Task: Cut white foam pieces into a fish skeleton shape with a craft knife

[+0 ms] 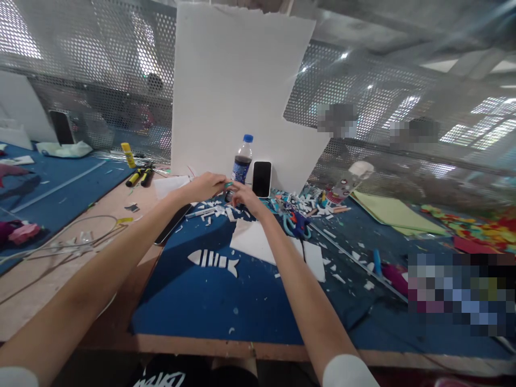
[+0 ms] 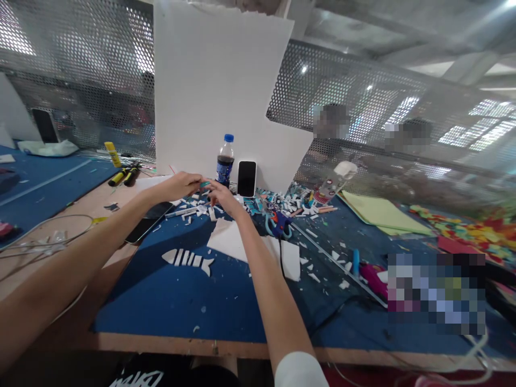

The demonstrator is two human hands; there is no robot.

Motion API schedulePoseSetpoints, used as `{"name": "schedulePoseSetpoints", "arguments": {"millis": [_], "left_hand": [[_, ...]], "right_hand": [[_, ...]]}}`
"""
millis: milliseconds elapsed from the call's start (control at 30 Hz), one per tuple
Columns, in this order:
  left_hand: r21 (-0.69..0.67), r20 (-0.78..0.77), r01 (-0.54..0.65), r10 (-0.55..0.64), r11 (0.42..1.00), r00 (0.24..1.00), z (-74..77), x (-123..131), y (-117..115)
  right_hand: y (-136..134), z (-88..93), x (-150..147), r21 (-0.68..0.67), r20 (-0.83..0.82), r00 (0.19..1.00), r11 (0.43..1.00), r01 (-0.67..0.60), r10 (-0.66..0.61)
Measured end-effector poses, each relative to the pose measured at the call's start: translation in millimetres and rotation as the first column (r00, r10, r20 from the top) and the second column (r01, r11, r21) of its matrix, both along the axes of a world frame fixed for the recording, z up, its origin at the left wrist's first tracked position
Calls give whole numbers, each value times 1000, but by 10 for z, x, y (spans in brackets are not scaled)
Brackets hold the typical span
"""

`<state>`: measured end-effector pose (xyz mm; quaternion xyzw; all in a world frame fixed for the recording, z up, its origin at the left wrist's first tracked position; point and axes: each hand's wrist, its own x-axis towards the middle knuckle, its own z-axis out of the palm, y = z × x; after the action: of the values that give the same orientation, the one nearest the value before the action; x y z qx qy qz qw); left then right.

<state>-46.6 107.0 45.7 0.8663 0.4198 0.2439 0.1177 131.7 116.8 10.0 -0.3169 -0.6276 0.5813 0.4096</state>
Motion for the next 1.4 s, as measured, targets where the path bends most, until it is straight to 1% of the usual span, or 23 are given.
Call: {"name": "schedulePoseSetpoints", "arguments": {"millis": [100, 167, 233, 333, 400, 533, 633, 733, 867, 967, 1033, 1100, 1200, 1267, 1300, 1400], "left_hand": [[15, 59, -64, 63, 998, 996, 28, -11, 4], [16, 91, -94, 93, 995, 991, 38, -32, 17], [13, 125, -119, 117, 993, 985, 54, -66, 28], [6, 176, -156, 152, 988, 972, 97, -130, 32], [-1, 197, -170, 167, 985, 966, 126, -164, 26], [-22, 193, -143, 145, 989, 971, 133, -151, -2], [-35, 181, -106, 110, 994, 977, 93, -84, -22], [-36, 192, -72, 77, 997, 978, 43, -25, -25], [-18, 260, -57, 60, 998, 964, -5, 2, -11], [-39, 331, -47, 57, 998, 942, -33, 8, 6], [-81, 388, -36, 65, 996, 919, -58, 15, 36], [-142, 463, -32, 95, 989, 881, -89, 24, 89], [-263, 590, -32, 187, 964, 786, -138, 31, 194], [-363, 639, -9, 256, 932, 726, -165, 30, 246], [-416, 647, 17, 283, 909, 709, -176, 30, 259], [-556, 638, 130, 321, 821, 700, -199, 48, 237]], "right_hand": [[-79, 32, -73, 66, 113, 992, 996, -63, 55], [-101, 35, -95, 109, 163, 986, 992, -59, 40], [-88, 21, -85, 142, 186, 983, 990, -26, -1], [-27, -19, -28, 149, 197, 980, 989, 6, -35], [5, -43, 11, 120, 208, 978, 993, -14, -12], [-14, -45, 18, 58, 216, 974, 995, -81, 67], [-72, -12, -32, 58, 197, 976, 992, -111, 98], [-107, 19, -85, 72, 165, 981, 991, -115, 102], [-109, 36, -113, 75, 145, 986, 992, -97, 85], [-110, 36, -114, 65, 135, 986, 992, -107, 98], [-112, 27, -115, 55, 127, 985, 991, -125, 117], [-105, 7, -120, 43, 116, 984, 989, -141, 135], [-75, -30, -128, 24, 77, 988, 991, -135, 132], [-51, -47, -129, 17, 35, 995, 995, -98, 97], [-40, -51, -128, 12, 13, 997, 997, -71, 71], [-14, -53, -123, -16, -42, 999, 1000, 20, -20]]}}
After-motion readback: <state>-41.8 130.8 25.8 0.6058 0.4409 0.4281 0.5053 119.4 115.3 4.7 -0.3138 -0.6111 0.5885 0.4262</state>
